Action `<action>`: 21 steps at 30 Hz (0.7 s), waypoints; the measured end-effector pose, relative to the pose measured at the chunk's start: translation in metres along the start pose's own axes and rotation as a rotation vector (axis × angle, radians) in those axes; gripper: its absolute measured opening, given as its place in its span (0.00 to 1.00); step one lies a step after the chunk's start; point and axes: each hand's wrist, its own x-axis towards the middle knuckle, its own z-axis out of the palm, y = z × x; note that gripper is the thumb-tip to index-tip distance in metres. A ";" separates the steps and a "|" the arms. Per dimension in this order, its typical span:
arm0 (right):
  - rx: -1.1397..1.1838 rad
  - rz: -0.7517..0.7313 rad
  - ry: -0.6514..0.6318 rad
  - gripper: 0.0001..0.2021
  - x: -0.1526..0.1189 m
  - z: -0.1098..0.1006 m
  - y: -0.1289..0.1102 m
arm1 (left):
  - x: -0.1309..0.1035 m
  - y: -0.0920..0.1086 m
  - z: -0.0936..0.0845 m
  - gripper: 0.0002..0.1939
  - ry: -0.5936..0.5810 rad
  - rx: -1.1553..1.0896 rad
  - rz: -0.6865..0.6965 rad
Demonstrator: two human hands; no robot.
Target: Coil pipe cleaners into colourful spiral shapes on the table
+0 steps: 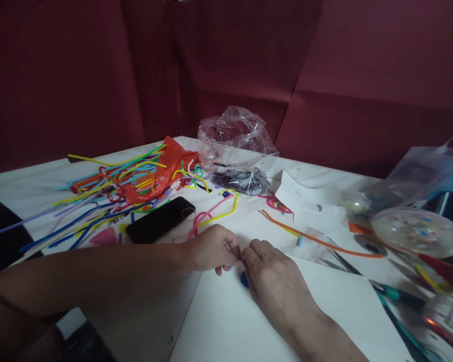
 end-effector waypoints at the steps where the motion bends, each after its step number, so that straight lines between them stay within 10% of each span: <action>1: -0.013 0.006 0.027 0.14 -0.001 0.002 -0.001 | -0.001 0.001 0.001 0.07 0.032 -0.038 -0.015; 21: 0.194 0.228 0.120 0.13 -0.009 0.016 -0.008 | -0.023 0.009 0.020 0.09 0.146 -0.486 -0.201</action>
